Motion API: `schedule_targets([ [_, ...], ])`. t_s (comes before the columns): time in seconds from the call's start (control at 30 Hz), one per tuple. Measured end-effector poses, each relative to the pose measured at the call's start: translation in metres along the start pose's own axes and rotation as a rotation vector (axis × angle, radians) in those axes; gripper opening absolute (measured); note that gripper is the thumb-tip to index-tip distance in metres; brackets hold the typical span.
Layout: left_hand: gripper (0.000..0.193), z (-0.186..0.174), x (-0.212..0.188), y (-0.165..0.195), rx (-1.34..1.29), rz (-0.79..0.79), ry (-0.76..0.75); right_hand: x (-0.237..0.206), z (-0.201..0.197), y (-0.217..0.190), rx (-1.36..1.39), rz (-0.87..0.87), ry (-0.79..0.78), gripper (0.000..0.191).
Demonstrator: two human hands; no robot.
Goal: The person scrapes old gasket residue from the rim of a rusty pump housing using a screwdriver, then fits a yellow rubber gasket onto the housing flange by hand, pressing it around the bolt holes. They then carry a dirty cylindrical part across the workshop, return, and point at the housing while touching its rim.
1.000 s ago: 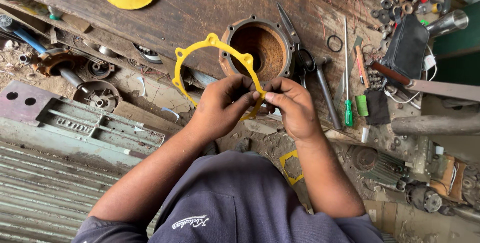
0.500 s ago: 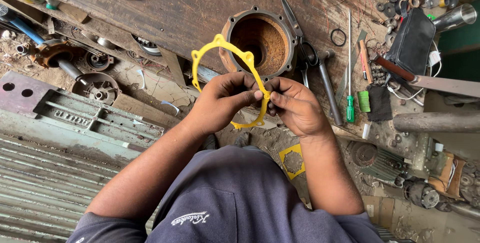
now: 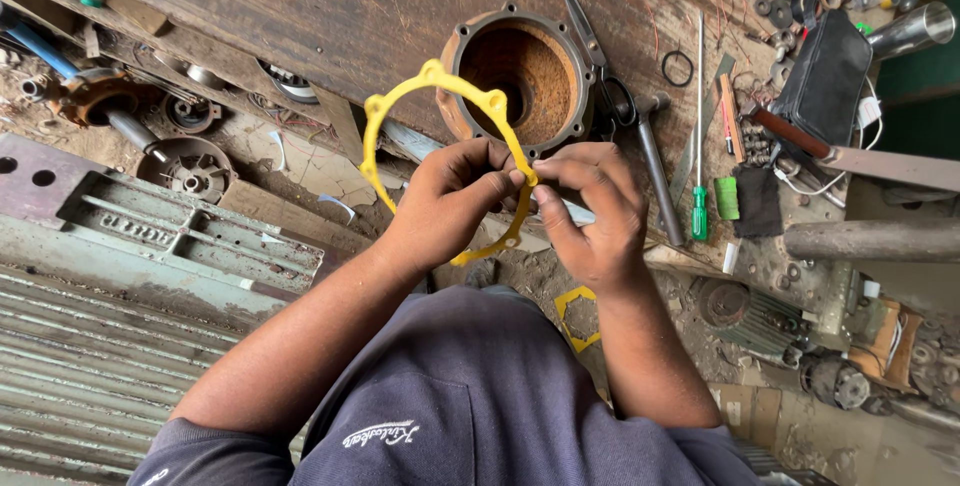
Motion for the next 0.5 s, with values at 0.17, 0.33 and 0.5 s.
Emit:
schedule_targets([
  [0.17,0.015,-0.001,-0.001,-0.003,-0.01,-0.022,-0.026,0.009,-0.001,-0.016,-0.118,-0.065,-0.034,0.024],
  [0.33,0.014,0.001,-0.002,-0.006,-0.037,-0.002,-0.025,0.01,0.0,-0.021,-0.217,-0.075,-0.001,0.021],
  [0.5,0.016,0.002,-0.005,-0.008,-0.029,0.031,-0.019,0.005,0.004,-0.025,-0.302,-0.22,0.032,0.017],
])
Point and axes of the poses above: each hand's wrist, its own x-axis towards the middle knuckle, its own z-axis out of the palm, y = z × x, the point moved 5 cm from there along x, towards the middle knuckle, and after that the axes turned 15 degrees about y, right-handed, at the moved point
